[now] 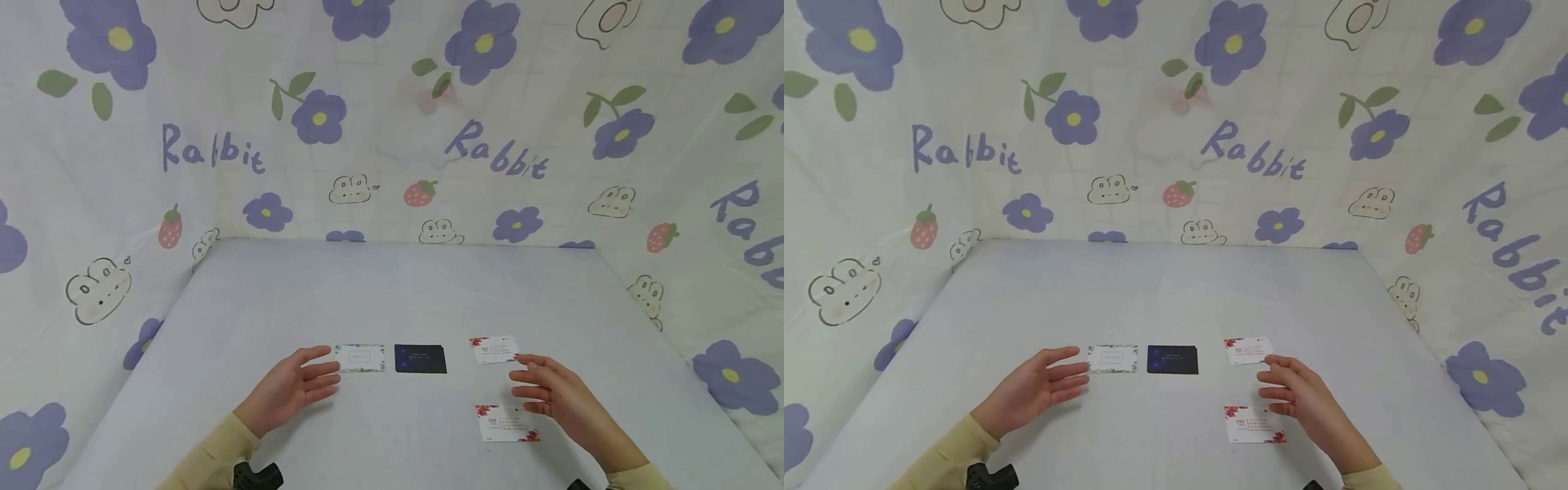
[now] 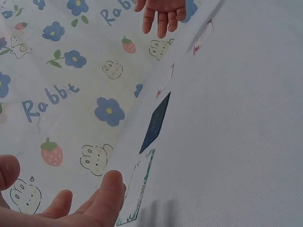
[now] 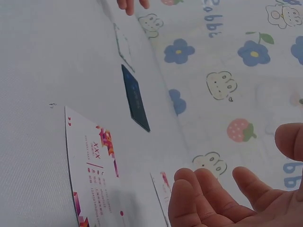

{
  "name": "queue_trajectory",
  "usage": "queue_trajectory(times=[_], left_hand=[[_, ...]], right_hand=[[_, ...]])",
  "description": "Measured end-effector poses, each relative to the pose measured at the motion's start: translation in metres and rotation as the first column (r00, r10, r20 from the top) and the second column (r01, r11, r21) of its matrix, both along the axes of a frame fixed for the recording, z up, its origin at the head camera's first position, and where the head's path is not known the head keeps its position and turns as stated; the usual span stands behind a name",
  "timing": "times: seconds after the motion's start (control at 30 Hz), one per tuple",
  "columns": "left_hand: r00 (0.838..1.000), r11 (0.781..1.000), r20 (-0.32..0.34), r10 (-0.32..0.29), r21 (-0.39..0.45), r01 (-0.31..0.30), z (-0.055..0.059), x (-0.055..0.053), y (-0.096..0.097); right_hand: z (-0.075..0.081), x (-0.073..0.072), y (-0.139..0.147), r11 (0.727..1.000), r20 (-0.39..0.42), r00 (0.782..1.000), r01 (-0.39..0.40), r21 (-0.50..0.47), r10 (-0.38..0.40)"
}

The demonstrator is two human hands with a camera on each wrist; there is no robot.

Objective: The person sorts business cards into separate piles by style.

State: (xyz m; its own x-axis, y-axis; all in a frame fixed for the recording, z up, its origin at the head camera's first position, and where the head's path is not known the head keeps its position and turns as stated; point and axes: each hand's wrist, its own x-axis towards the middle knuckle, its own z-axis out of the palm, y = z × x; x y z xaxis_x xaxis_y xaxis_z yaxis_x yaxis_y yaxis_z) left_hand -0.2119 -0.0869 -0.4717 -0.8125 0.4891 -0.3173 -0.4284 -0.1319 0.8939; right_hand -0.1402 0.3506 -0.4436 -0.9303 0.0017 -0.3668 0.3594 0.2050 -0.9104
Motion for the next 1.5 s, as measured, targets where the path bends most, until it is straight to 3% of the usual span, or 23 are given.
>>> queue_trajectory(times=[0.3, 0.5, 0.7, 0.87, 1.13, 1.33, 1.5], left_hand=[[1.0, 1.0, -0.001, -0.016, -0.001, 0.016, -0.005, -0.003, 0.011], [0.999, 0.999, -0.014, -0.044, 0.014, 0.044, -0.006, -0.012, 0.035], [0.997, 0.998, -0.03, -0.068, 0.012, 0.069, -0.003, -0.026, 0.082], [0.995, 0.995, -0.008, -0.098, -0.003, 0.098, -0.002, -0.036, 0.125], [0.997, 0.996, 0.054, -0.059, -0.064, 0.062, -0.002, -0.055, 0.192], [0.998, 0.994, 0.059, -0.024, -0.108, 0.031, -0.008, -0.057, 0.234], [0.997, 0.992, 0.079, 0.025, -0.127, -0.015, -0.011, -0.056, 0.256]], right_hand=[[-0.002, 0.001, 0.006, 1.0, 0.02, 1.0, 0.018, 0.008, -0.018], [-0.004, -0.003, 0.013, 0.999, 0.005, 1.0, 0.026, 0.023, -0.026], [-0.006, -0.016, 0.022, 0.998, -0.011, 0.999, 0.032, 0.05, -0.032], [-0.013, -0.037, 0.026, 0.995, -0.012, 0.999, 0.049, 0.083, -0.048], [-0.022, -0.071, 0.027, 0.989, -0.009, 0.996, 0.09, 0.119, -0.09], [-0.024, -0.085, 0.035, 0.975, -0.002, 0.992, 0.127, 0.181, -0.128], [-0.024, -0.093, 0.041, 0.967, 0.006, 0.989, 0.142, 0.212, -0.147]])
